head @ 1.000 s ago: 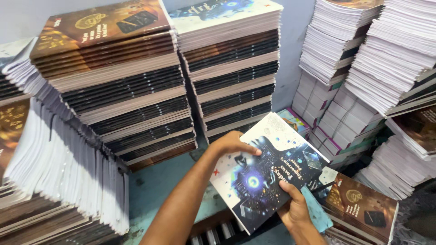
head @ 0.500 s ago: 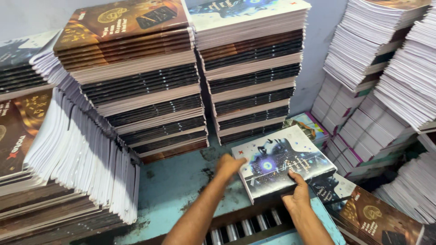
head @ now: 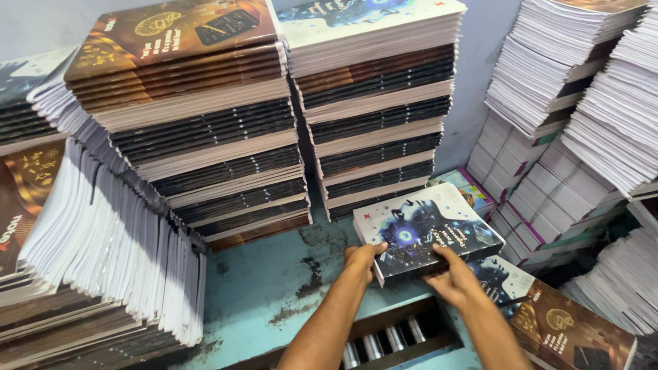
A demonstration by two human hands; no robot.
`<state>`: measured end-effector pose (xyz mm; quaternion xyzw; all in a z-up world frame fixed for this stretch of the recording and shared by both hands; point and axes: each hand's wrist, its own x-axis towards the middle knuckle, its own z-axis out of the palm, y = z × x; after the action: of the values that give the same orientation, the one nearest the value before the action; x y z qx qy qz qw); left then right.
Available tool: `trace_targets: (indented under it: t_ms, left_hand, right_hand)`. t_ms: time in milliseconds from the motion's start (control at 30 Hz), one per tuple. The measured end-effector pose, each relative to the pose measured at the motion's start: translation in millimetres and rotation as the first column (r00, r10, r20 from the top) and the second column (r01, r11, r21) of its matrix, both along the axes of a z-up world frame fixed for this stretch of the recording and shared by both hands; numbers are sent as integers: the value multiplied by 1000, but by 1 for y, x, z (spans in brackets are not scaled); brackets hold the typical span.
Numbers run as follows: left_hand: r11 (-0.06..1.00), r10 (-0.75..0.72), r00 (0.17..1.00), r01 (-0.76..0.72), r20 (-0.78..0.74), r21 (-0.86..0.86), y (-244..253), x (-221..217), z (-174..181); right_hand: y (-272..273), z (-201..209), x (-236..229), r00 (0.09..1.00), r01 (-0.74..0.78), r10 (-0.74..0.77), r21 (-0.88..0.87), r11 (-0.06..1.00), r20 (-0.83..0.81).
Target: The person repeatedly picks up stacks of booklets, places them into a binding machine, and secures them with a white strap. The person then removes the bound stacks and places them on a nearby pile.
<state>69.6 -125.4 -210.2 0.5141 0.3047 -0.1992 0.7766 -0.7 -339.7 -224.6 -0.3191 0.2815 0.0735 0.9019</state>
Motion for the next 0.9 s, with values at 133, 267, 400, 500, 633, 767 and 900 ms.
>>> trace_targets:
  t_ms: [133, 267, 400, 500, 633, 767, 900]
  left_hand:
    - [1000, -1, 1000, 1, 17, -24, -3, 3, -14]
    - [998, -5, 995, -1, 101, 57, -8, -1, -26]
    - [910, -147, 980, 82, 132, 406, -3, -3, -22]
    - [685, -315, 945, 159, 92, 710, 16, -12, -9]
    - [734, -309, 893, 6, 326, 680, 56, -35, 20]
    - [786, -228, 766, -219, 601, 578, 119, -69, 54]
    - [771, -173, 732, -316, 659, 553, 198, -102, 100]
  right_hand:
    - [-22, 25, -20, 908, -397, 252, -495, 773, -336]
    - [-36, 39, -18, 818, -575, 273, -701, 422, -507]
    - [-39, 37, -13, 819, -572, 277, -756, 318, -503]
    - [-33, 43, -10, 808, -580, 310, -771, 264, -502]
    - [-7, 75, -12, 758, -619, 133, -768, -162, -639]
    - [41, 114, -15, 816, -524, 86, -795, -306, -571]
    - [104, 147, -3, 866, -361, 252, -888, -286, -433]
